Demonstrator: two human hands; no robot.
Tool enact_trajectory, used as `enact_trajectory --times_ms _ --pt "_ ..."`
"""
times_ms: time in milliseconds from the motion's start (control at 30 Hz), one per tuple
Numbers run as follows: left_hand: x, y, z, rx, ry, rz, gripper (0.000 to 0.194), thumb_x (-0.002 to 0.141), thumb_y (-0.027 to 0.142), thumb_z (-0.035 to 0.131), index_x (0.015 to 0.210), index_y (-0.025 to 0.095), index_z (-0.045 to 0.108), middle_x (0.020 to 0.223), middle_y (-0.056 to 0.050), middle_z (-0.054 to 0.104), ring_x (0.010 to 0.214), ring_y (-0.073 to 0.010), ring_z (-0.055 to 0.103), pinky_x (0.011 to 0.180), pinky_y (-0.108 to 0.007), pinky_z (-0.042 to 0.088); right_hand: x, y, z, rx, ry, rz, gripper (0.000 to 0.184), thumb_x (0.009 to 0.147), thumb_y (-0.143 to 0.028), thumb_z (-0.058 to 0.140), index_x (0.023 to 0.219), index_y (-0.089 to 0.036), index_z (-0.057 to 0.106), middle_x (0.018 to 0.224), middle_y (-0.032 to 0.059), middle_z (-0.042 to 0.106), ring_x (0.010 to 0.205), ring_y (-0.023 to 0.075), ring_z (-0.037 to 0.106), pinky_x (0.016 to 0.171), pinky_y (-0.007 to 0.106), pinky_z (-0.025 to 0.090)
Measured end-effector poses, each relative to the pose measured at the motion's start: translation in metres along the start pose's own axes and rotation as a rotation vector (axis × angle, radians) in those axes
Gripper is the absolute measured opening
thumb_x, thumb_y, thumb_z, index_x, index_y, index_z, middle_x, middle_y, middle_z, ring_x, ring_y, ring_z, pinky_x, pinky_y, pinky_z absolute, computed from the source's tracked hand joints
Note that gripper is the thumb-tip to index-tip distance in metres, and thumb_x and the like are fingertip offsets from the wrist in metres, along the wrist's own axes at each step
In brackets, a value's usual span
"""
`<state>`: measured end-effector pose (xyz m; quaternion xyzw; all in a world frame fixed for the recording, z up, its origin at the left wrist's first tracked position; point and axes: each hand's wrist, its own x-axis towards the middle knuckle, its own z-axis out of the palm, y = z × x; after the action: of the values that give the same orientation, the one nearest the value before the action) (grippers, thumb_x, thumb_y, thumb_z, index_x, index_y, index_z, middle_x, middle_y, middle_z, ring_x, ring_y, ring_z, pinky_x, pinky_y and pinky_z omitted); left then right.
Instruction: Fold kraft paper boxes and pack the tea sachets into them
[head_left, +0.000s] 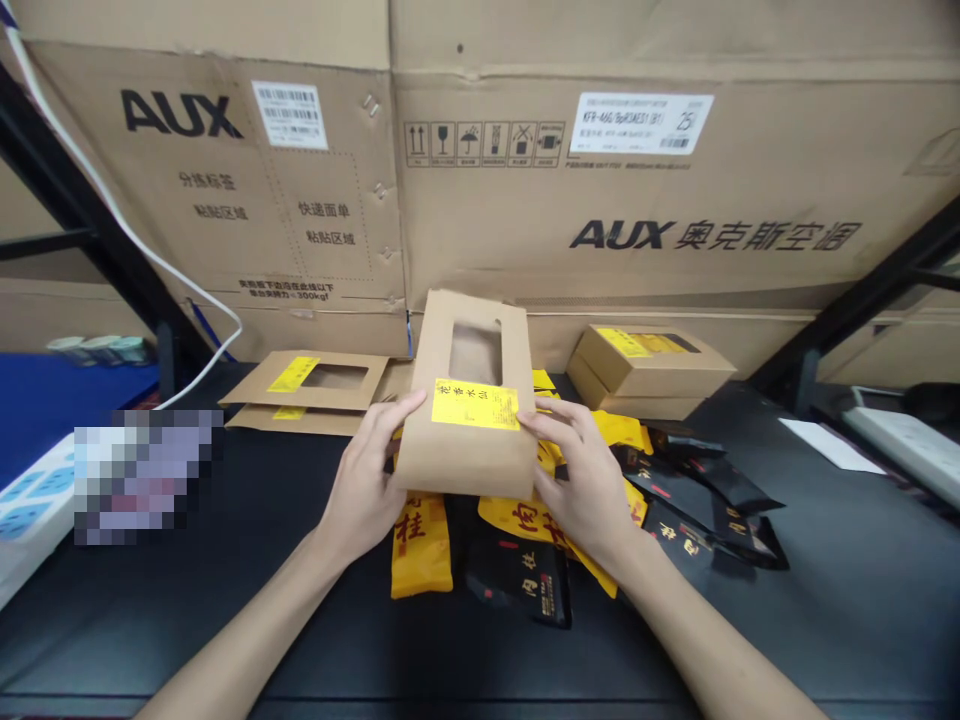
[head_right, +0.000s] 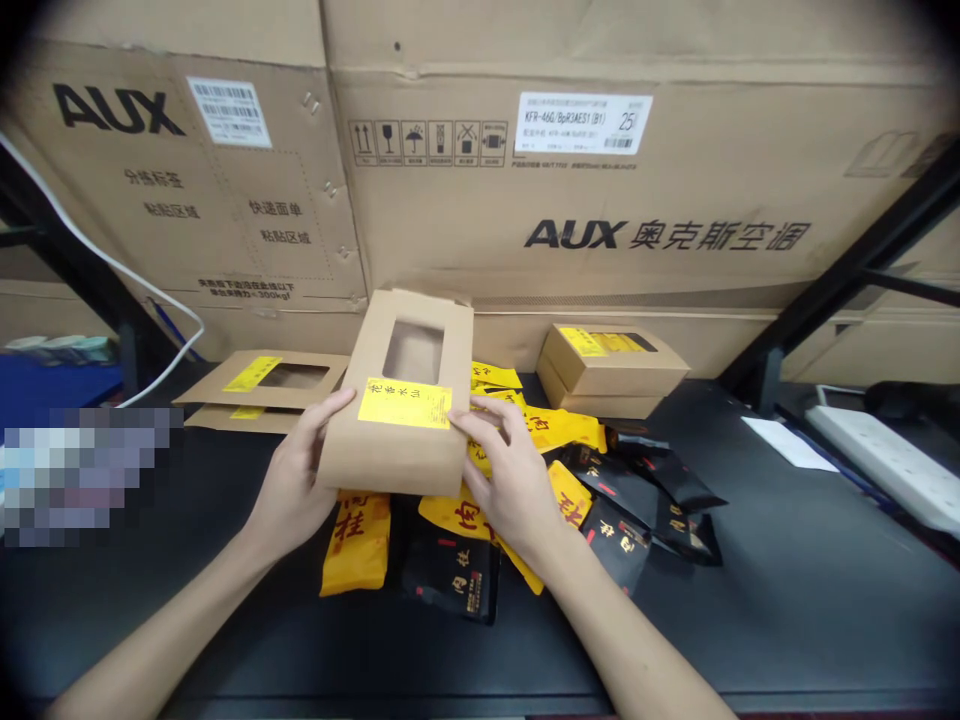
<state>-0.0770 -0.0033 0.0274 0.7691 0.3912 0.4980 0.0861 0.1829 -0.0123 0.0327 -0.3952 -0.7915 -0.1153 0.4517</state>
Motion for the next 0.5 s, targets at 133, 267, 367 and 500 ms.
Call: enact_trajectory --times_ms 133,267,367,500 --pt "-0.0004 -0.0007 0.0014 -0.124 -0.015 -0.100 0.057 0.095 0.011 0.055 0.146 0.035 0.051 0.143 -0.008 0.059 0.127 -0.0213 0.066 0.100 -0.037 0.059 0.0007 -0.0015 0.0017 -0.028 -0.038 -0.023 0.049 0.088 -0.001 0.056 0.132 -0.025 0.055 0.132 0.0147 0.057 0.118 0.0253 0.066 0.095 0.045 0.062" --pt "-0.0006 0.0017 0.0014 -0.118 0.014 -0.156 0.050 0.096 0.014 0.055 0.143 0.033 0.054 0.158 -0.011 0.049 0.137 -0.0254 0.059 0.097 -0.038 0.060 0.0009 -0.0021 0.0012 -0.007 -0.030 -0.041 0.056 0.088 0.000 0.055 0.138 -0.025 0.051 0.139 0.0158 0.053 0.126 0.0257 0.062 0.100 0.048 0.061" --pt "-0.0001 0.0043 0.0012 -0.118 0.016 -0.160 0.045 0.096 0.017 0.058 0.139 0.032 0.056 0.170 -0.010 0.032 0.148 -0.0300 0.048 0.097 -0.041 0.061 0.0008 -0.0032 0.0007 0.011 0.025 -0.050 0.054 0.089 0.000 0.057 0.136 -0.027 0.054 0.138 0.0138 0.051 0.129 0.0239 0.059 0.102 0.045 0.061" --pt "0.0002 0.0047 0.0004 -0.183 -0.015 -0.083 0.046 0.097 0.020 0.061 0.141 0.032 0.052 0.172 -0.012 0.027 0.148 -0.0307 0.047 0.101 -0.044 0.059 0.0008 -0.0046 -0.0007 0.054 0.121 -0.053 0.058 0.089 -0.001 0.061 0.136 -0.032 0.053 0.141 0.0108 0.052 0.131 0.0227 0.059 0.100 0.043 0.062"
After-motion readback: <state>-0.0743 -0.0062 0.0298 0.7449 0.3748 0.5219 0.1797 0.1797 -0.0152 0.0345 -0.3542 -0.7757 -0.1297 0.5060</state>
